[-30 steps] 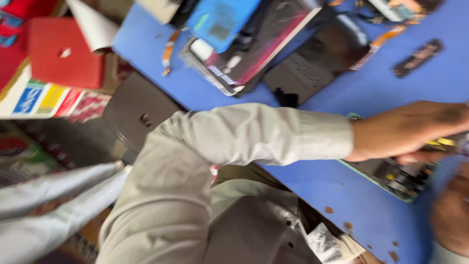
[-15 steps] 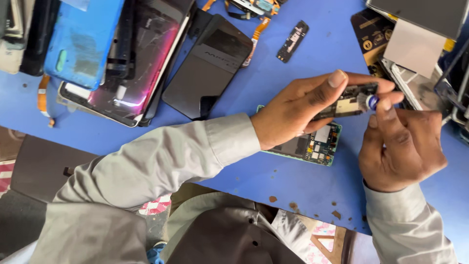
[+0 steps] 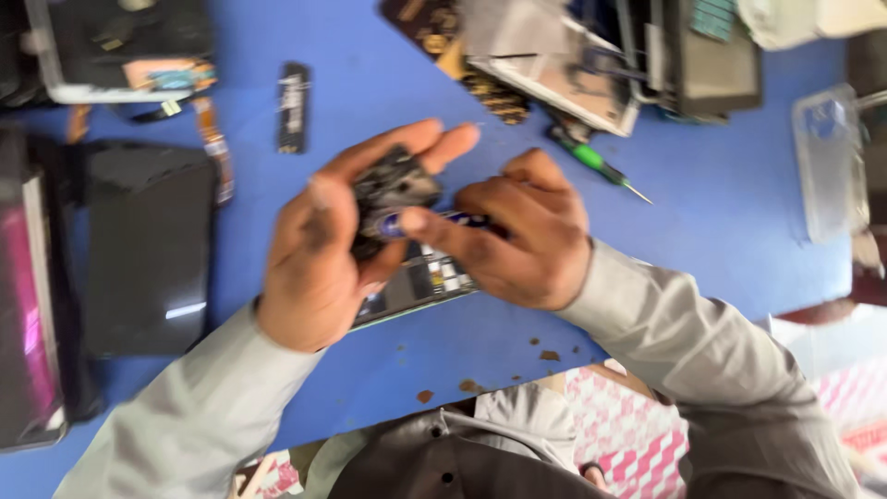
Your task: The person disassembles a smartphone at a repair bench, holding the phone's mid-frame in one hand while using a small screwdriver to remove screws from the chassis. They set the frame down, pick up screws and small components from the bench, and continue unscrewing different sections of the frame.
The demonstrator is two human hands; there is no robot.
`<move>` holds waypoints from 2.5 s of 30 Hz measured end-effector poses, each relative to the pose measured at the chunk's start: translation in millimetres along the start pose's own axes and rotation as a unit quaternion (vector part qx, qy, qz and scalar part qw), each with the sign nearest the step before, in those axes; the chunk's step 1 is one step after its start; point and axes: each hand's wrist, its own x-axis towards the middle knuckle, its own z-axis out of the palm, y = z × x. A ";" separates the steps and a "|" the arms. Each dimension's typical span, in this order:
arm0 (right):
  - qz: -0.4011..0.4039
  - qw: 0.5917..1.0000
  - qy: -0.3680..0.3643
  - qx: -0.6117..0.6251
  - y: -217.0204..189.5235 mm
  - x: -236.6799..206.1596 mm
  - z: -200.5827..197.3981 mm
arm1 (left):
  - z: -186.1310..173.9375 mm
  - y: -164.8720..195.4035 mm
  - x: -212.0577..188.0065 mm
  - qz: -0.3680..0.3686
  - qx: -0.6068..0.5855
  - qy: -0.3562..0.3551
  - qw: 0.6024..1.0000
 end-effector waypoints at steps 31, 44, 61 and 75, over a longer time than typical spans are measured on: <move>0.242 0.960 0.075 -0.123 36.2 -24.7 -28.1 | -10.9 12.7 -3.7 0.107 -0.011 0.056 0.993; 0.210 0.971 -0.039 -0.108 65.9 -25.4 -19.8 | -27.0 -4.3 -8.9 0.128 0.025 0.112 0.985; 0.168 0.973 -0.078 -0.136 62.5 -22.3 -0.2 | -25.4 -11.0 -9.6 0.141 0.115 0.154 0.971; 0.207 0.962 0.039 -0.174 40.5 -5.6 -22.8 | -28.4 -17.8 -10.7 0.156 0.087 0.159 0.971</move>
